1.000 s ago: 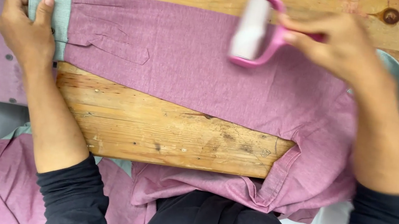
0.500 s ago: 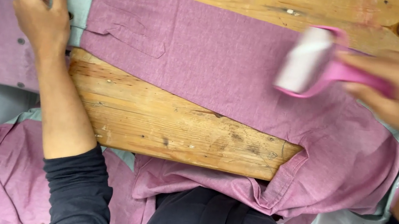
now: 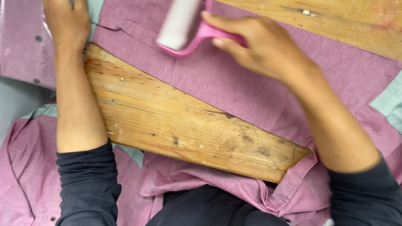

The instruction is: The person uses a pink lint roller to remove lint and debris from a pink shirt laid on a wooden table. They roll the tool over the front, sleeves, and back of the shirt, folding and repositioning the garment to access different areas.

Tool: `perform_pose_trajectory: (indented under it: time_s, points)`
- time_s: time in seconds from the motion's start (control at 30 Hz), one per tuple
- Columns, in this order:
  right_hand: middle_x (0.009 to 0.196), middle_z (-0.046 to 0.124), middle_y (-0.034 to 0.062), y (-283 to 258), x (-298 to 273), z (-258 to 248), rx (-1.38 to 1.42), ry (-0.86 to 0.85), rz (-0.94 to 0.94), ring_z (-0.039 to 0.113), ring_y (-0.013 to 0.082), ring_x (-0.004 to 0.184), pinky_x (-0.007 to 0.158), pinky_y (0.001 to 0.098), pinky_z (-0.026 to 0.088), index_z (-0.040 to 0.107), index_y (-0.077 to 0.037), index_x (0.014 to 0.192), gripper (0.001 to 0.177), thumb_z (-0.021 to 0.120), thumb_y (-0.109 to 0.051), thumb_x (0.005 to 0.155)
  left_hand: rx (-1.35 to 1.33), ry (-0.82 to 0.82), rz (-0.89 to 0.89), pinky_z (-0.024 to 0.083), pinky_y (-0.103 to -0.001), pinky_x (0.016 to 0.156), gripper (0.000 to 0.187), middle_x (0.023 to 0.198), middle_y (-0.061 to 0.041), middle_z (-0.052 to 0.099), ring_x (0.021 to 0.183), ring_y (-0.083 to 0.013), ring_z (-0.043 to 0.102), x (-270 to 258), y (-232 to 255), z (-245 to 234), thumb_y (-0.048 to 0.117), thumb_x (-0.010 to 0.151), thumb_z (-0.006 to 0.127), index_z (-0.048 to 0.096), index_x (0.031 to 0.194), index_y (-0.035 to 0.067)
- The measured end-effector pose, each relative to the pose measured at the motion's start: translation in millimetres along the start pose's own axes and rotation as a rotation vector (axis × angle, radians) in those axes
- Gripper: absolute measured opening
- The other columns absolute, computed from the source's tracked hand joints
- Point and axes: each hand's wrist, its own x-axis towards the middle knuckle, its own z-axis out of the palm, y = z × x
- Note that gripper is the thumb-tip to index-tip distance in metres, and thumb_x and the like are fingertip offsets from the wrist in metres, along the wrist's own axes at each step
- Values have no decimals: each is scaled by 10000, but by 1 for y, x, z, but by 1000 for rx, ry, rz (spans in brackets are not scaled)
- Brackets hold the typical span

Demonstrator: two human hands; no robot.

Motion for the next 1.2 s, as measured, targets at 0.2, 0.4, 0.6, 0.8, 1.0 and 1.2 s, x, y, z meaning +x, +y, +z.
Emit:
perform_pose_trajectory:
  time_s: [0.2,0.4,0.6,0.8,1.0,1.2]
  points:
    - [1331,706,41,92,-153,-57,148,-73,377,665,156,877,834,281,468,594,-241,1437,559,668,-293,886,-106,26,93,451,-417,734,94,1010,-111,660,858,-273,578,0,-5,0,30,1075,579,577,1167,8]
    - [1148,601,231,192,-320,-65,228,112,643,452,304,1017,871,401,333,542,-97,1515,594,598,-103,924,-98,48,94,441,-393,717,49,992,-91,631,844,-240,536,2,-13,5,17,1078,622,597,1117,1]
    - [1302,621,141,40,-223,-50,-255,298,264,527,236,1065,911,338,382,644,-112,1486,417,607,-197,1079,-92,72,21,428,-357,670,74,893,-25,573,776,-179,491,1,-16,6,91,1097,643,609,1050,46]
    - [885,599,109,-75,-41,7,-505,56,-17,583,250,465,325,408,510,576,-214,1394,384,421,-398,1095,-63,94,-83,443,-353,653,169,805,27,562,727,-143,509,-4,-29,8,237,1105,640,650,995,109]
    - [1011,663,178,-66,5,54,-359,186,-78,624,296,510,359,461,521,541,-236,1439,417,503,-427,1071,-104,73,-146,433,-326,655,265,789,44,536,723,-117,470,-5,-48,14,205,1139,695,613,902,122]
    - [730,493,21,-19,-111,-4,-262,55,30,433,166,488,355,305,354,615,-300,1449,439,464,-410,1052,-166,190,-135,462,-326,657,278,779,32,566,729,-118,505,-1,-48,12,176,1115,771,630,884,116]
